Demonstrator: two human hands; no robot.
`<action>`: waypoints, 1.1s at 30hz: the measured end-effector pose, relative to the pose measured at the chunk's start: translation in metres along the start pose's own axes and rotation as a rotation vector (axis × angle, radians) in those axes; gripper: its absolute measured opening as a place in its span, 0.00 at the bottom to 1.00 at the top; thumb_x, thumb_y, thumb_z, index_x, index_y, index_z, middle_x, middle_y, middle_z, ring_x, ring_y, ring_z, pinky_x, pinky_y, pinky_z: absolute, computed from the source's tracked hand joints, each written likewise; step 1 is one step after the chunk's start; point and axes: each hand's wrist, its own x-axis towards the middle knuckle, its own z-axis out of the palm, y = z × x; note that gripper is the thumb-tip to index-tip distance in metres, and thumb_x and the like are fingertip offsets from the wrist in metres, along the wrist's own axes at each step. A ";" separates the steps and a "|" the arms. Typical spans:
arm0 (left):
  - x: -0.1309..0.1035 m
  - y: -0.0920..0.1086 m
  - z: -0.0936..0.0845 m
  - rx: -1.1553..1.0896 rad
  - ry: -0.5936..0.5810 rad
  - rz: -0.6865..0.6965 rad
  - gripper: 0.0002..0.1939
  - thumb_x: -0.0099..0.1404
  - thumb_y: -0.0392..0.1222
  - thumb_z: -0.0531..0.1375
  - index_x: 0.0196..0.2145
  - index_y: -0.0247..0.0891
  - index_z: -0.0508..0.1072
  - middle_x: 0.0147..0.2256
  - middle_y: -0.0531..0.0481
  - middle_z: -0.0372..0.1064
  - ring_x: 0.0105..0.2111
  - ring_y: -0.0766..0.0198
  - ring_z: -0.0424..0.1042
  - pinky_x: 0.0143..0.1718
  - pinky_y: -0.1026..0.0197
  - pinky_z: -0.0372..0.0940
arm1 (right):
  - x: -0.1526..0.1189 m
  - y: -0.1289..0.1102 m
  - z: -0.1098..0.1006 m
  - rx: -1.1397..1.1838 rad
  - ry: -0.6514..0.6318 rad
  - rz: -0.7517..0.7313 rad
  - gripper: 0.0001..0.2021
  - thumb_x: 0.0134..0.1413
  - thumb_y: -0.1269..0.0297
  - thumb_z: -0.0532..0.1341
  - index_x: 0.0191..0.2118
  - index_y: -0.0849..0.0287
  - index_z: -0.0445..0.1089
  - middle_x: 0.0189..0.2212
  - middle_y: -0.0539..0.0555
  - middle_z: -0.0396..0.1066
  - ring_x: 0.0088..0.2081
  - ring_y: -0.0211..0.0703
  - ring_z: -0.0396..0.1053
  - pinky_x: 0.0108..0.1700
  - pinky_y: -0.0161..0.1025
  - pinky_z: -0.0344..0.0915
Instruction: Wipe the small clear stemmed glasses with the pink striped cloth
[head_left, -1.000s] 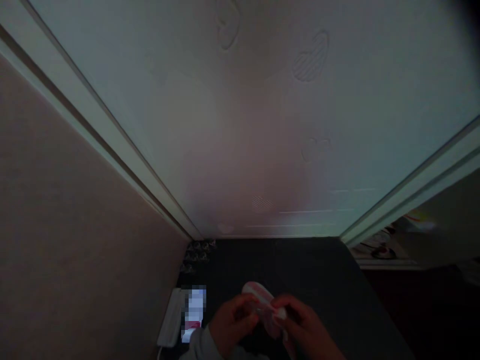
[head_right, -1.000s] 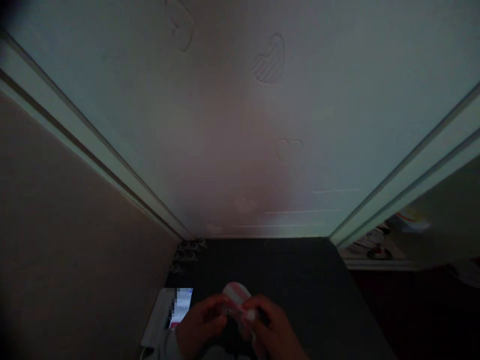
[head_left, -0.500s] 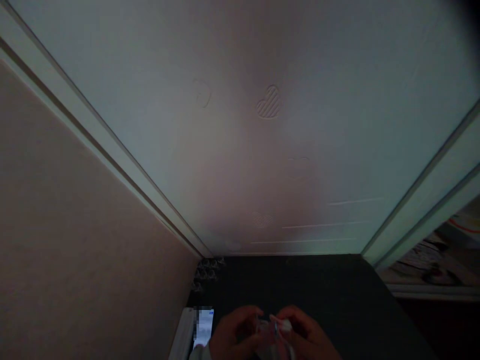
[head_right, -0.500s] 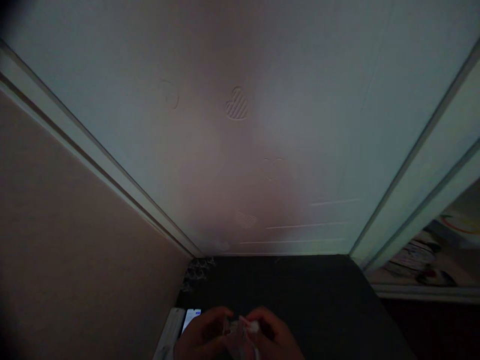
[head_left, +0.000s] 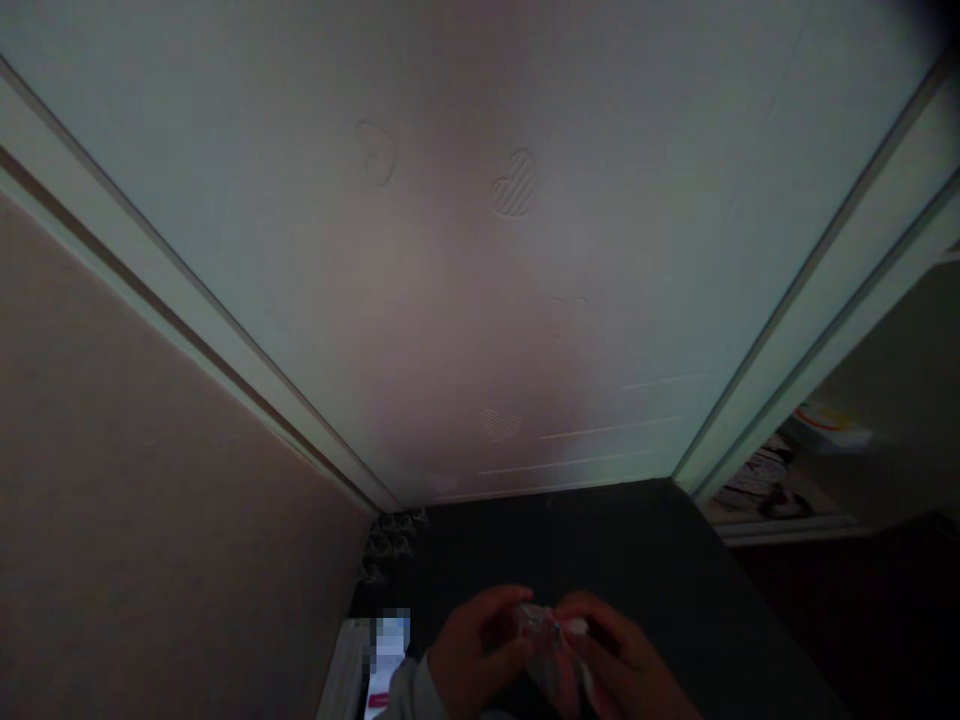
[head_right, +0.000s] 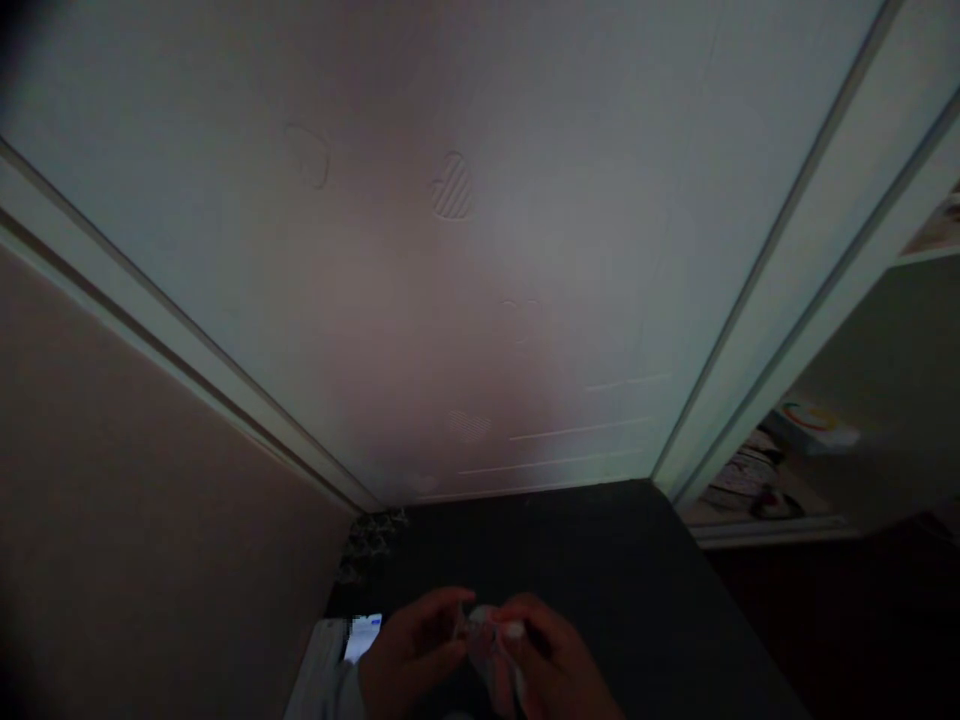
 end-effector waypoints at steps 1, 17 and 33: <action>0.000 0.000 -0.001 -0.007 -0.007 0.003 0.24 0.49 0.49 0.61 0.44 0.36 0.67 0.33 0.46 0.68 0.33 0.62 0.66 0.37 0.60 0.61 | 0.000 0.000 0.002 0.000 -0.003 0.005 0.16 0.49 0.51 0.53 0.30 0.60 0.68 0.24 0.52 0.65 0.28 0.41 0.64 0.31 0.36 0.60; -0.006 0.001 0.002 -0.054 0.052 -0.113 0.22 0.50 0.55 0.58 0.37 0.35 0.68 0.25 0.51 0.65 0.24 0.69 0.60 0.26 0.65 0.55 | -0.008 -0.006 0.007 -0.224 -0.038 -0.233 0.10 0.55 0.61 0.50 0.34 0.56 0.67 0.30 0.52 0.66 0.34 0.40 0.64 0.37 0.36 0.60; -0.027 0.006 -0.006 0.071 -0.104 -0.012 0.15 0.56 0.43 0.57 0.41 0.36 0.65 0.36 0.46 0.66 0.37 0.61 0.65 0.38 0.61 0.59 | -0.023 -0.008 0.005 -0.354 -0.092 -0.324 0.09 0.53 0.65 0.54 0.37 0.55 0.71 0.35 0.53 0.70 0.39 0.39 0.66 0.42 0.36 0.61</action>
